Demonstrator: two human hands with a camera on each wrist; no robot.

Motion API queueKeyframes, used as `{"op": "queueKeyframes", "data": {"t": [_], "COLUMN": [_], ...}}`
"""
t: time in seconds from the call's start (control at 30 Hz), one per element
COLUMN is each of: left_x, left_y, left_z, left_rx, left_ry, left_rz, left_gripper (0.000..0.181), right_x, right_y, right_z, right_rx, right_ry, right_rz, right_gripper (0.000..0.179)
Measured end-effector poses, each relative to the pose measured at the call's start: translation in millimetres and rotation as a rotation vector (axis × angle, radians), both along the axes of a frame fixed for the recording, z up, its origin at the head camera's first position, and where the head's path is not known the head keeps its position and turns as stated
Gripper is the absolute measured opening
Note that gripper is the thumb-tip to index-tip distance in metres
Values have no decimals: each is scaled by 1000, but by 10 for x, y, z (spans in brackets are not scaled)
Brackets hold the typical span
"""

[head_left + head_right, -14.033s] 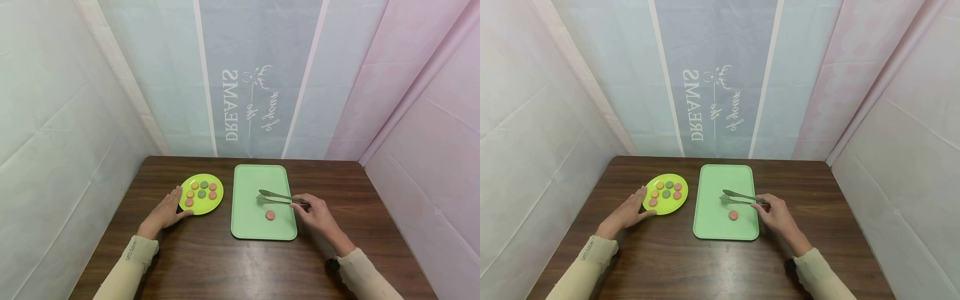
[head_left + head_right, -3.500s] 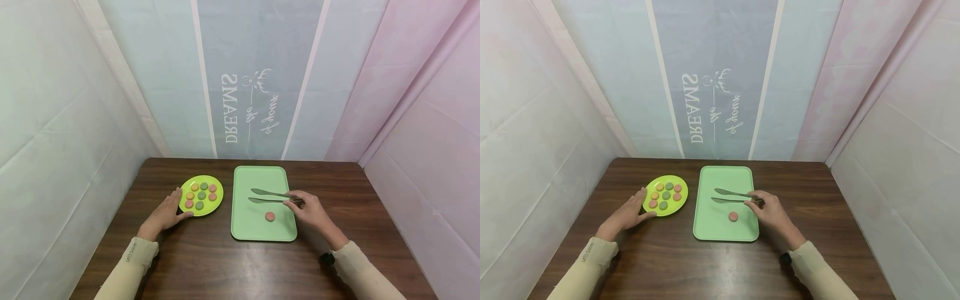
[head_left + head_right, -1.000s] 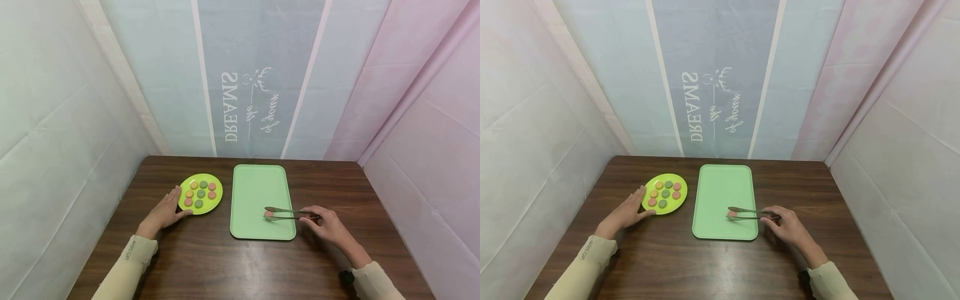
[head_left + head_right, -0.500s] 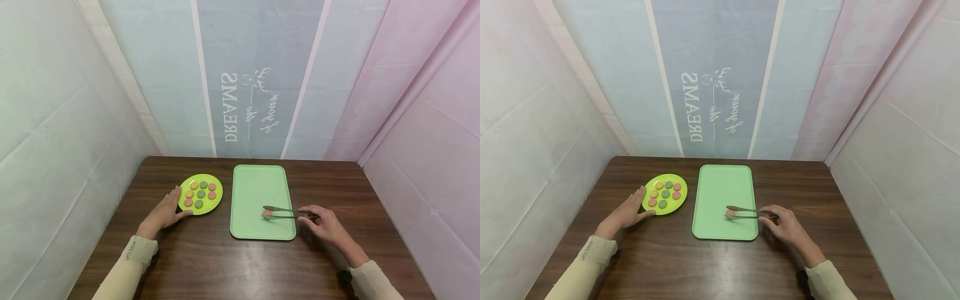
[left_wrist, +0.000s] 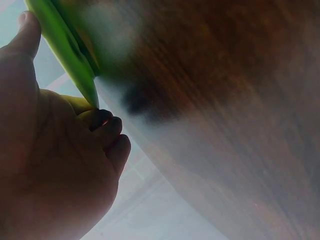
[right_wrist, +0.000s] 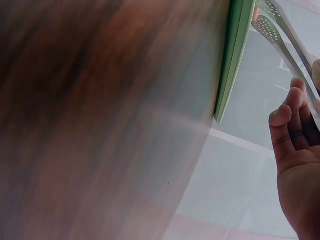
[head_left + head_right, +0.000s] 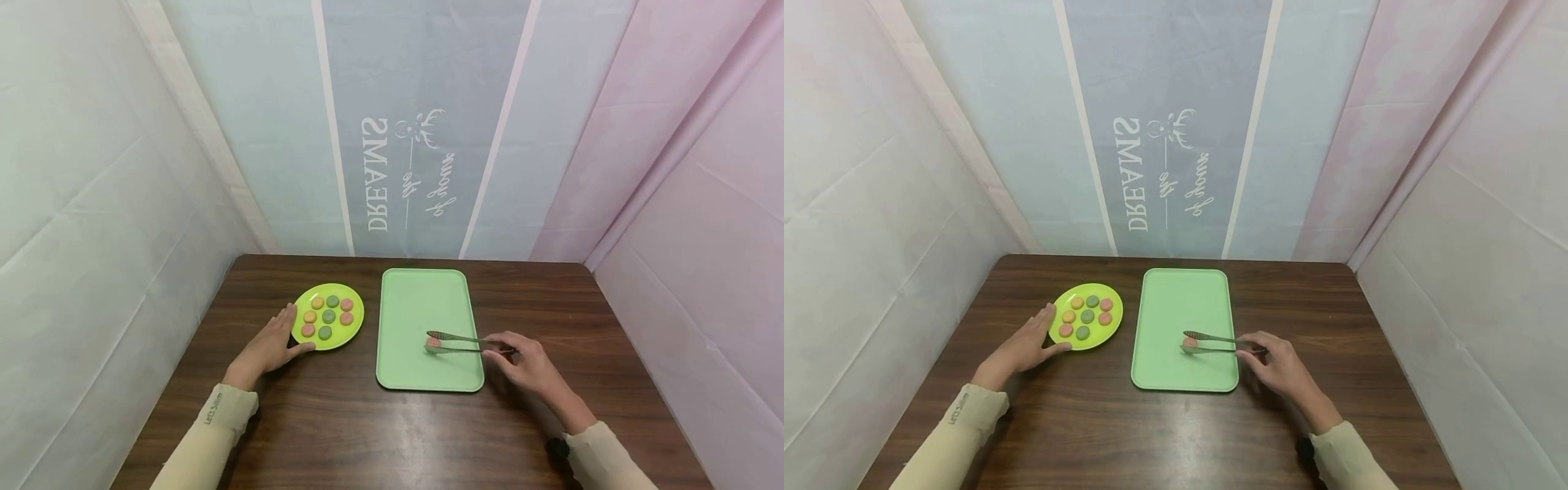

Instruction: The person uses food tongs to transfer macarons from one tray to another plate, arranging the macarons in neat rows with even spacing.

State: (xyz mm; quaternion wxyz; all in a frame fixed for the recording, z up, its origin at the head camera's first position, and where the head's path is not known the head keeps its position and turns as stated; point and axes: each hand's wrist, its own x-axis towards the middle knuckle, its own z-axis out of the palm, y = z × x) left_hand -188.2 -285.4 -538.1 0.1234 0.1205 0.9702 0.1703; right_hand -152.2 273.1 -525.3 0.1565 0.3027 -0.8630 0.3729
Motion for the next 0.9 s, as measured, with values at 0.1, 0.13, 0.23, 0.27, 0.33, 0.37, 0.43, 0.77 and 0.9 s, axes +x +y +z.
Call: {"op": "queueKeyframes", "data": {"t": [0.1,0.13,0.23,0.27,0.33,0.37,0.43,0.77,0.9], "left_x": [4,6,11,12,13,13,13,9,12], "left_y": [1,1,4,5,6,8,8,-1,-1], "left_z": [4,5,12,14,20,23,26,15,15], "left_rx": [0,0,3,5,8,9,12,4,2], "left_ry": [6,8,11,10,6,4,2,3,3], "left_rz": [-2,-2,-3,-2,-1,0,0,-2,-2], "left_gripper": [114,114,114,114,114,114,114,115,115], "right_x": [-8,-9,-12,-12,-12,-12,-13,-39,-64], "right_y": [-24,-34,-66,-78,-102,-113,-132,-184,-213], "right_z": [-5,-5,0,3,12,16,23,17,12], "right_rx": [-4,-6,-14,-18,-24,-27,-27,-16,-16], "right_ry": [1,0,5,4,-1,-3,-10,-39,-42], "right_rz": [-8,-11,-22,-24,-27,-29,-31,-71,-78], "right_gripper": [41,40,36,34,31,30,29,27,28]}}
